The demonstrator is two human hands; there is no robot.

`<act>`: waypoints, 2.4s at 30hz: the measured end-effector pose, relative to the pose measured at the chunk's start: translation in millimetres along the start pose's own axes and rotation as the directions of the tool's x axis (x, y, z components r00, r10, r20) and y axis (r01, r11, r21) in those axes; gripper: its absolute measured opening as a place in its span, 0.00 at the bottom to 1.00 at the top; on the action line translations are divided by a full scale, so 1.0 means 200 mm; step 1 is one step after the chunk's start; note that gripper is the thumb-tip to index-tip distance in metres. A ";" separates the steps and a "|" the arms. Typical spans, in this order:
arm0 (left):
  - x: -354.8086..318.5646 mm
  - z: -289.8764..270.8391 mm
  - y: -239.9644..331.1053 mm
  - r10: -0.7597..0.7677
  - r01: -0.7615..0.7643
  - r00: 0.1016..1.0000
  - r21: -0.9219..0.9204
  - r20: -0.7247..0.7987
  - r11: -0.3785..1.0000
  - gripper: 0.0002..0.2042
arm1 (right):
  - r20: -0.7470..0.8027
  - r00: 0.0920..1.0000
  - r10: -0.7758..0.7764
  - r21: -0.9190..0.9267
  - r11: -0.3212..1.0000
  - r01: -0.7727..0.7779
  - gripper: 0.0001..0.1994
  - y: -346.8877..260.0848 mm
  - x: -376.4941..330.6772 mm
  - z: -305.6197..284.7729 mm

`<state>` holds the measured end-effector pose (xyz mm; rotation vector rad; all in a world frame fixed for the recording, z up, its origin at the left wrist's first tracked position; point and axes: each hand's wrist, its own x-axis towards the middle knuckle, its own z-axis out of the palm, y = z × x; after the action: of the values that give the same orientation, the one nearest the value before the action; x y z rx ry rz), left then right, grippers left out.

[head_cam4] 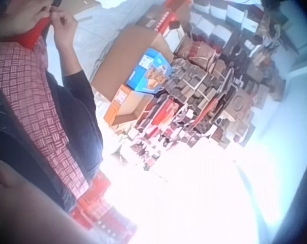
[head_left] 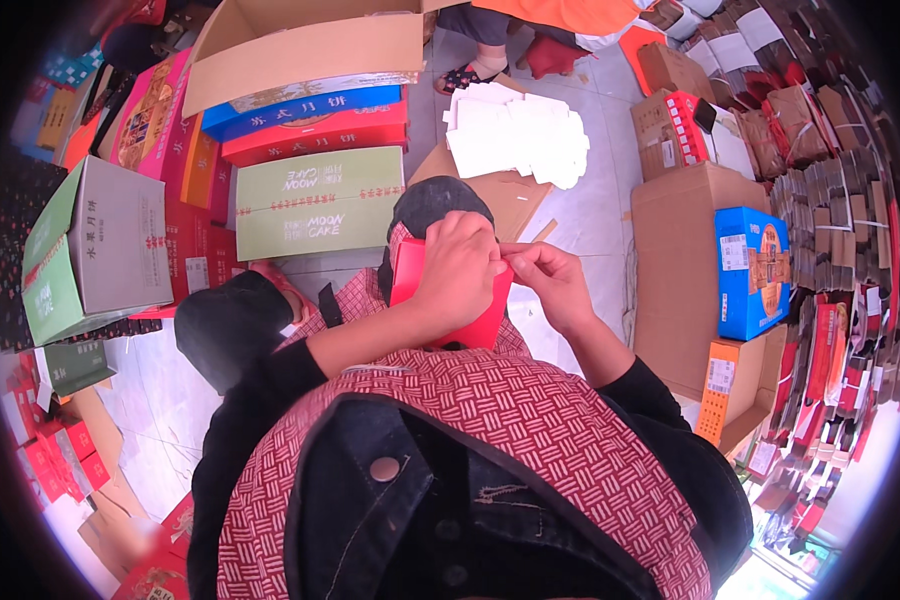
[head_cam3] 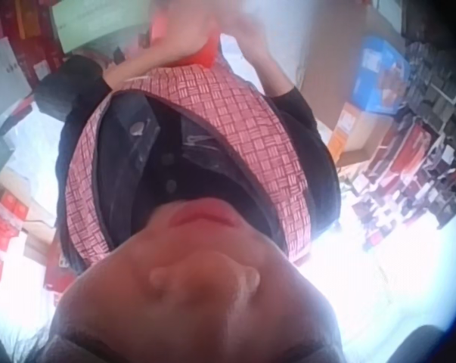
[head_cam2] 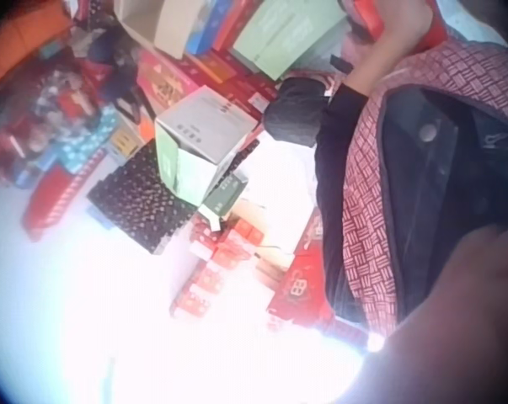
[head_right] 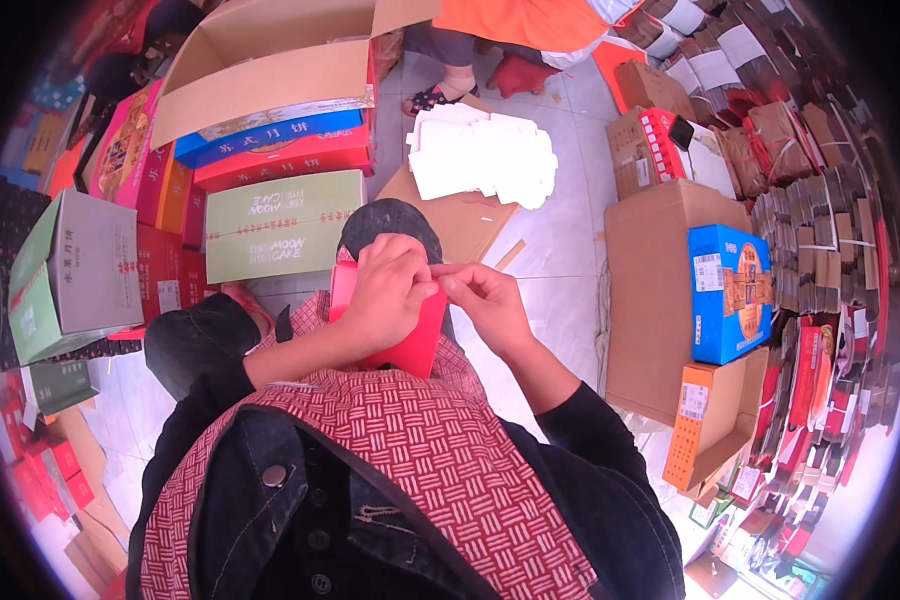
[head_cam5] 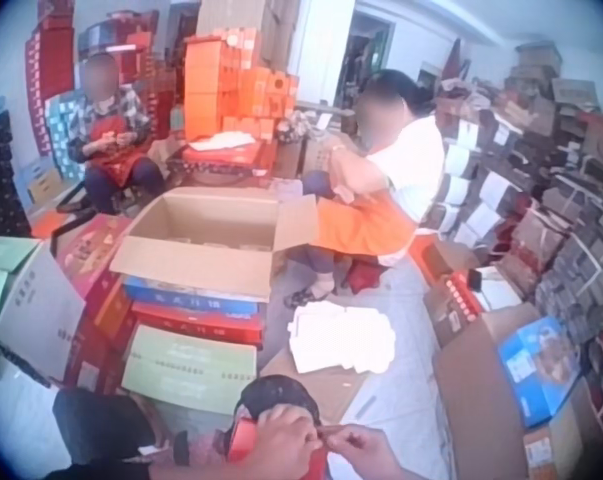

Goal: The person assembles small red boxes by folding flat cardboard pieces into shape, inserting a wrapped item, and closing the box. The person repeats this process for multiple boxes while sitting on the floor.

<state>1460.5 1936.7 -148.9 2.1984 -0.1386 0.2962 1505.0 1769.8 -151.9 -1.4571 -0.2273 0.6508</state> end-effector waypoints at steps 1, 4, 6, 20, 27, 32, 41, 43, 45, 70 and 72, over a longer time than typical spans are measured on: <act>0.00 0.00 0.00 0.000 0.000 1.000 -0.012 -0.007 1.000 0.08 | 0.046 0.998 -0.037 0.012 0.999 0.037 0.04 0.00 -0.01 -0.01; 0.00 -0.04 -0.02 0.006 -0.004 0.996 -0.027 0.088 1.000 0.05 | 0.129 0.988 -0.090 -0.015 0.996 0.093 0.06 0.02 -0.03 -0.02; 0.06 -0.15 -0.09 0.047 -0.061 0.997 -0.221 -0.069 0.973 0.02 | 0.127 0.983 -0.136 -0.047 0.989 0.143 0.07 0.06 -0.04 -0.03; -0.24 -0.13 -0.34 -0.367 0.305 0.924 -0.788 0.108 0.535 0.23 | -0.227 0.918 -0.326 -0.022 0.944 0.329 0.03 0.25 -0.02 0.26; -0.26 -0.10 -0.33 -0.184 0.095 0.981 -0.661 -0.066 0.745 0.15 | -0.179 0.921 -0.345 -0.051 0.938 0.342 0.09 0.26 0.00 0.30; -0.28 -0.11 -0.38 -0.226 0.180 0.974 -0.550 -0.016 0.816 0.10 | -0.048 0.947 -0.317 -0.052 0.948 0.315 0.14 0.28 0.03 0.25; -0.19 -0.40 -0.46 -0.632 0.457 0.745 -0.854 0.214 0.248 0.11 | 0.690 0.555 -0.465 -0.583 0.098 0.807 0.33 -0.19 0.30 0.25; -0.19 -0.43 -0.46 -0.589 0.454 0.749 -0.883 0.304 0.121 0.15 | 0.711 0.465 -0.527 -0.469 0.136 0.873 0.31 -0.20 0.35 0.32; -0.22 -0.48 -0.46 -0.550 0.404 0.734 -0.907 0.397 -0.116 0.21 | 0.691 0.461 -0.557 -0.308 0.350 0.885 0.29 -0.19 0.39 0.36; -0.41 -0.48 -1.36 -0.946 0.552 0.292 -0.833 0.144 0.043 0.13 | -0.373 0.912 -0.169 -0.114 0.984 0.136 0.09 0.08 0.82 -0.02; -0.35 -0.43 -1.43 -0.926 0.540 0.324 -0.842 0.195 0.012 0.14 | -0.443 0.881 -0.168 -0.504 0.859 -0.089 0.08 0.31 0.96 -0.25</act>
<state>1437.8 2176.9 -338.6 0.8792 1.0440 0.0134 1670.7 1829.4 -263.7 -2.0763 -0.0418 0.1725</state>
